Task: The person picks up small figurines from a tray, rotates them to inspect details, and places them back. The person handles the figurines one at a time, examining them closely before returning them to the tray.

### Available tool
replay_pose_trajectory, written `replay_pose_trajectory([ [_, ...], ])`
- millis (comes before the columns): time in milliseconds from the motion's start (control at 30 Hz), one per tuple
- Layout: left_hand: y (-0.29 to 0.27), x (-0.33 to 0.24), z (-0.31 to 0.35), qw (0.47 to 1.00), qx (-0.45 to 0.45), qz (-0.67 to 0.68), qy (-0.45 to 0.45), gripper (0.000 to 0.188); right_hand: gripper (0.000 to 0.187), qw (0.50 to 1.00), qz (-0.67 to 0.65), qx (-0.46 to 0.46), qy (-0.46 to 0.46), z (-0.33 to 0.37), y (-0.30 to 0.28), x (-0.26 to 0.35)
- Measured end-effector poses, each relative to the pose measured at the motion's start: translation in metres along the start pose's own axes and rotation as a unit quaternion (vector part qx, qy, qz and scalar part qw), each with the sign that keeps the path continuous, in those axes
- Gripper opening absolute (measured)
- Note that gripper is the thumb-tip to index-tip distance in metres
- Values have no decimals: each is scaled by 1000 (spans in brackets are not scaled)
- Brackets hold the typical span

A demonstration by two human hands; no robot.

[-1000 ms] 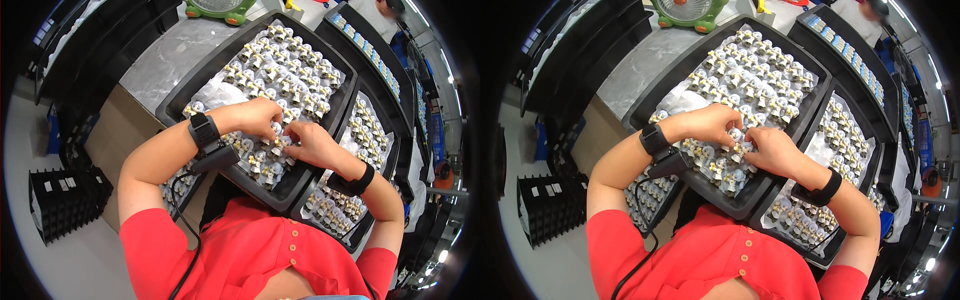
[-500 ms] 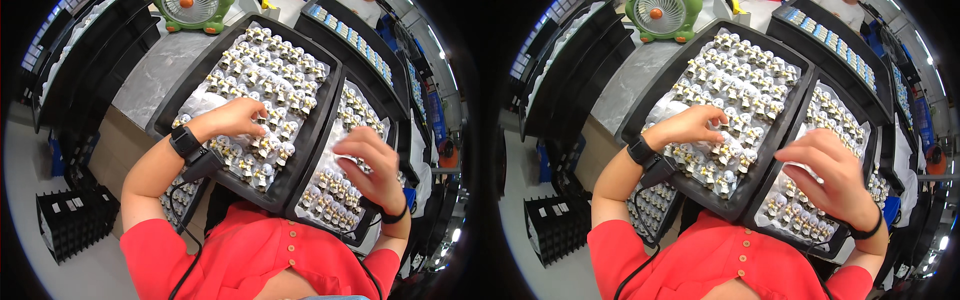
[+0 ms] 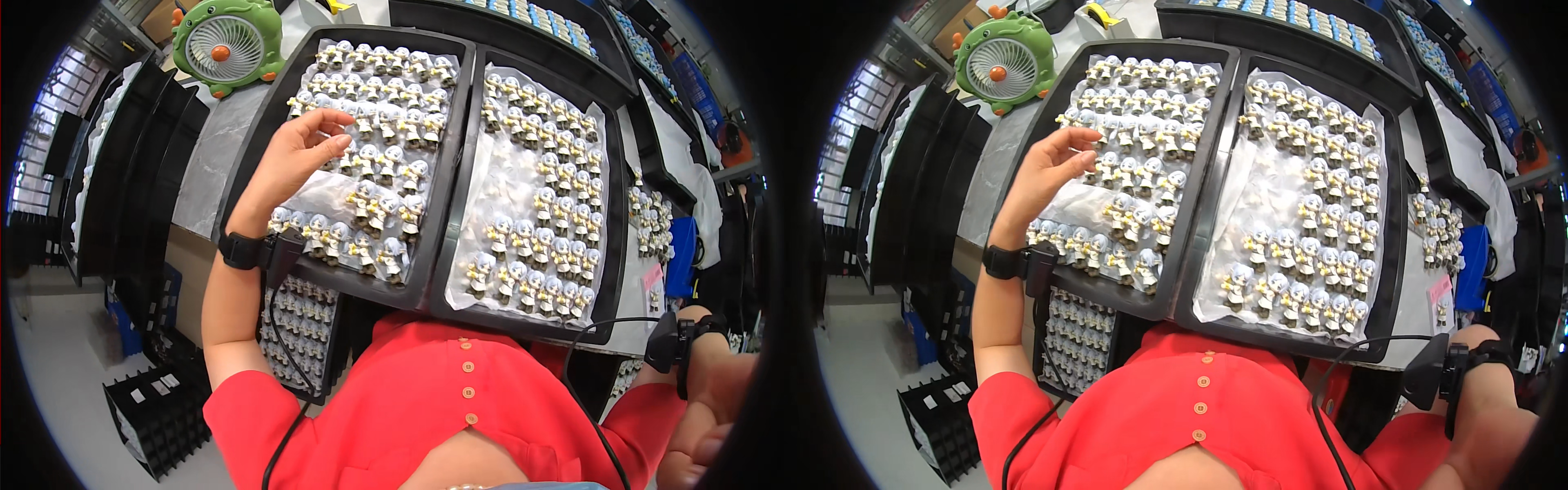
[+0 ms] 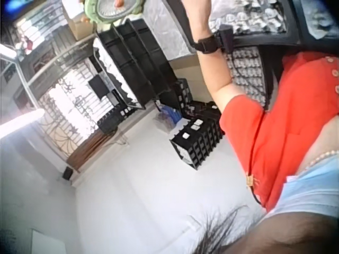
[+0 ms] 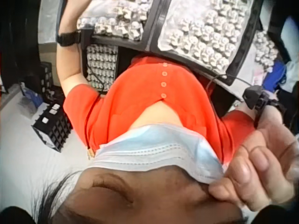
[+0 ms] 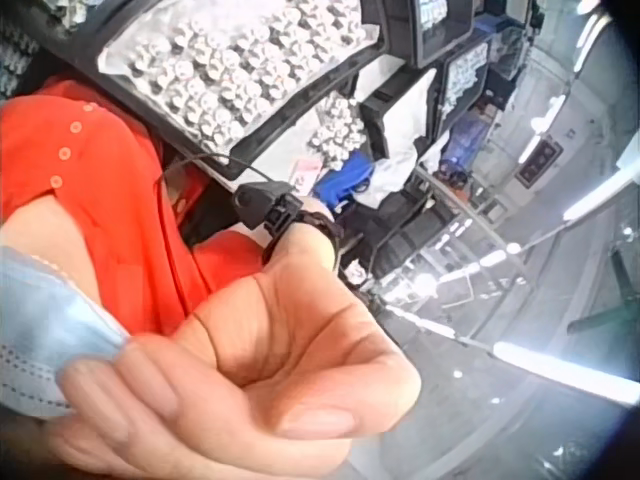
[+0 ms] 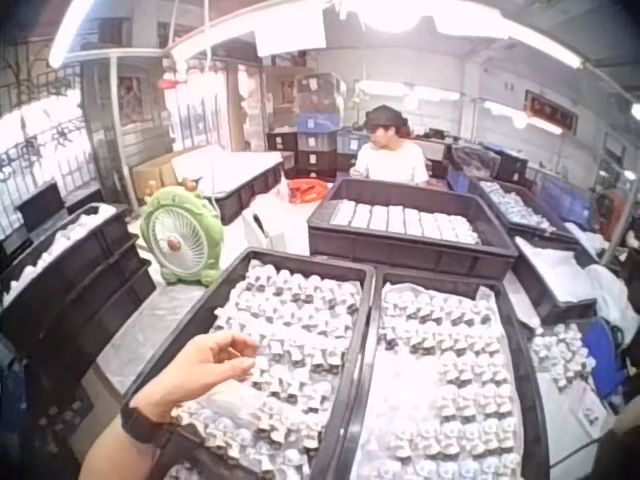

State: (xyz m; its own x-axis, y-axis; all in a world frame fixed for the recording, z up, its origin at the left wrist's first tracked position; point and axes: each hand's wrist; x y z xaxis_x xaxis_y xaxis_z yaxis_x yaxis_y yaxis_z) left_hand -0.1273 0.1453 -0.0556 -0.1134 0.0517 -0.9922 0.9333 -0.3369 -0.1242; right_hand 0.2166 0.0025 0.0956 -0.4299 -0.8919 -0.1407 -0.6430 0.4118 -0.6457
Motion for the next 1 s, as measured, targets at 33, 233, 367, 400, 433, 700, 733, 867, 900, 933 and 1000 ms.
replay_pose_trajectory([
  [33, 5, -8, 2, 1000, 7, -17, 13, 27, 21, 1000, 9, -3, 0, 4, -4, 0],
  [233, 73, -56, 5, 992, 80, 73, 67, 25, 29, 993, 102, -43, 48, 30, -23, -11],
  [367, 121, -63, -5, 965, 114, 219, 83, 21, 18, 915, -67, 130, 377, 26, 23, -37],
  [400, 133, -62, -11, 954, 126, 262, 72, 22, 15, 907, -86, 208, 355, 36, 33, -55],
  [433, 143, -59, -18, 947, 130, 287, 60, 22, 14, 901, -92, 205, 372, 52, 49, -69],
  [700, 167, -13, -28, 956, 112, 264, -60, 21, 38, 806, 51, 459, 370, 147, 106, -100],
  [733, 167, -11, -27, 957, 114, 259, -65, 21, 38, 808, 63, 459, 364, 147, 112, -98],
  [867, 168, -6, -26, 953, 128, 267, -64, 21, 35, 808, 46, 476, 343, 141, 125, -97],
  [900, 169, -6, -26, 952, 130, 268, -65, 21, 34, 817, 36, 473, 328, 144, 126, -97],
  [933, 170, -5, -26, 952, 133, 268, -66, 21, 33, 825, 26, 470, 313, 148, 127, -97],
  [1000, 170, -6, -27, 954, 130, 262, -64, 22, 34, 826, 1, 470, 312, 154, 128, -100],
])
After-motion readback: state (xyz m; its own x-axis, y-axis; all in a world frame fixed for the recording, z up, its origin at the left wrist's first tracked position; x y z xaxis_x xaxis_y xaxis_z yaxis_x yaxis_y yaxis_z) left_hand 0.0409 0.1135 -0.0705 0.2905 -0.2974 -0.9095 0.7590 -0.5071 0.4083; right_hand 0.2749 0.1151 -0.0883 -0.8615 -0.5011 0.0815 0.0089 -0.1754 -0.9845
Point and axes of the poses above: each hand's wrist, its own z-axis away from the middle knuckle, its own y-axis out of the palm, x = y × z, and after that the axes turned 9 degrees about z, right-handed
